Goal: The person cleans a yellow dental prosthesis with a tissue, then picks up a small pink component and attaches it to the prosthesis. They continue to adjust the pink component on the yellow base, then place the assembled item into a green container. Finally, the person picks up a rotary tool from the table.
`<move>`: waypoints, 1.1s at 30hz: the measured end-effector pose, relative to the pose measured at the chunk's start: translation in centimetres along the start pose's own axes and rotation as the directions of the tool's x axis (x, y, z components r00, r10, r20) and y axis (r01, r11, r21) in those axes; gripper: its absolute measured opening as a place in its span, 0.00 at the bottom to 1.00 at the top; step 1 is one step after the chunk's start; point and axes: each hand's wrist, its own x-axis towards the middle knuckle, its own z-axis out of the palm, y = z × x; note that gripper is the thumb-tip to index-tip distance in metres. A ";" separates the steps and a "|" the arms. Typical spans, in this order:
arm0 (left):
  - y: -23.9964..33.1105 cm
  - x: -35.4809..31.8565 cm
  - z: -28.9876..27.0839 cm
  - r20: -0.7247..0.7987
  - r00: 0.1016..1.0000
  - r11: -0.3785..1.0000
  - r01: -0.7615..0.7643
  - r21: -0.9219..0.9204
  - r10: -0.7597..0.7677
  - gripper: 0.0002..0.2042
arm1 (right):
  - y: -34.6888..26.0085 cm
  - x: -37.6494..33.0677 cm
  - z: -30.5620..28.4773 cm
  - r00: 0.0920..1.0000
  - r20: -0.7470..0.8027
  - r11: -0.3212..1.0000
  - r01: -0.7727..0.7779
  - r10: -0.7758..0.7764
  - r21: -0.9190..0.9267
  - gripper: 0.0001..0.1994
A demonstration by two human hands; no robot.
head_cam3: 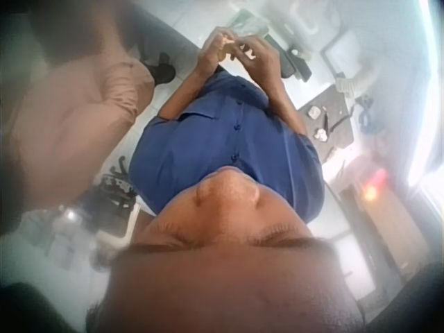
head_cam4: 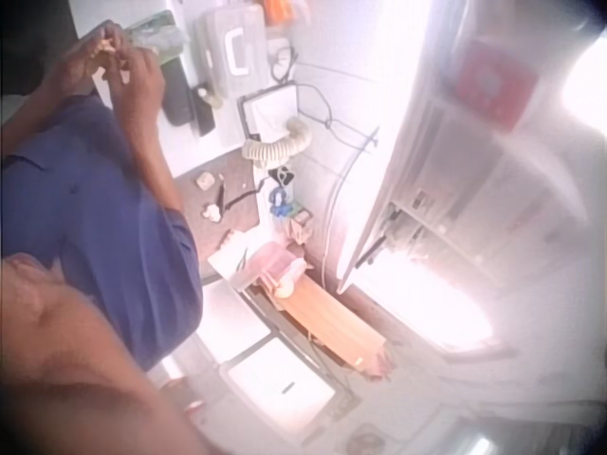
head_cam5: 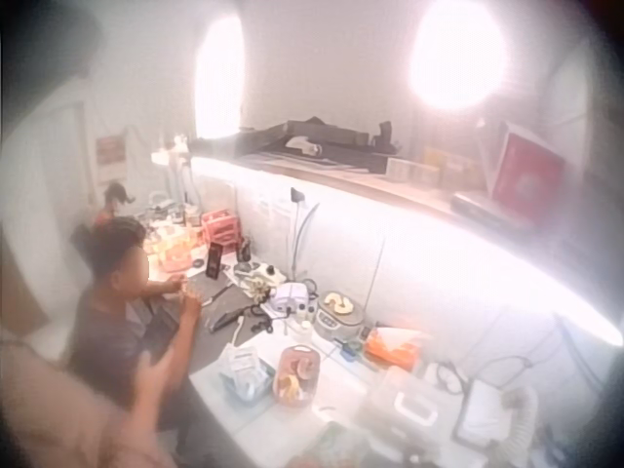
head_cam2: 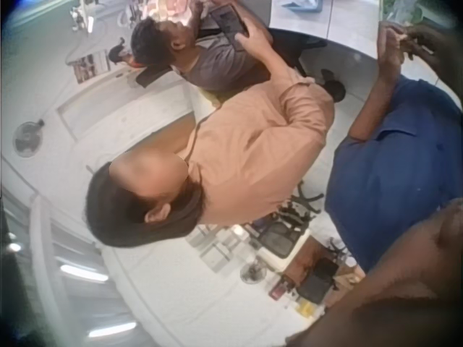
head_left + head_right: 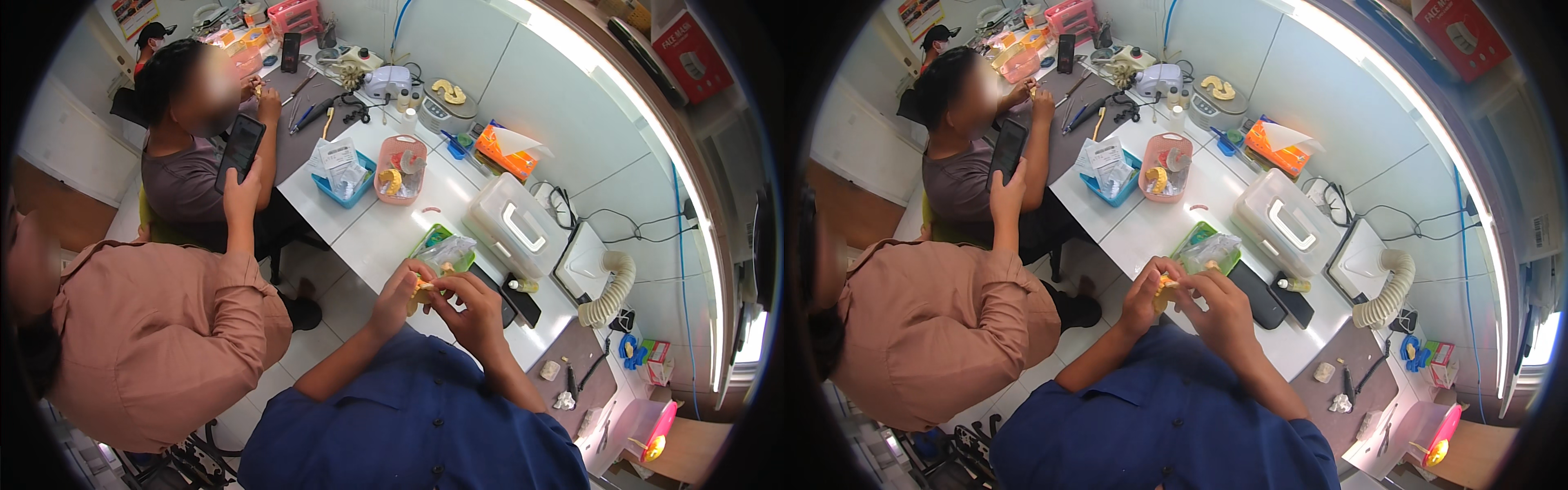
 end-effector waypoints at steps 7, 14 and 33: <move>-0.4 0.0 -1.0 0.056 0.998 0.998 0.030 0.054 -0.033 0.22 | 0.1 0.0 0.1 1.000 -0.011 1.000 -0.010 0.010 0.013 0.09; -1.1 -0.1 -1.3 0.062 0.996 0.996 0.063 0.060 -0.067 0.16 | 1.0 -0.2 0.6 0.999 0.009 0.999 -0.033 0.032 0.030 0.10; 0.3 1.1 -1.2 0.159 0.981 0.982 0.080 0.173 -0.108 0.40 | 4.1 -0.5 0.1 0.992 0.124 0.987 0.001 -0.020 0.158 0.19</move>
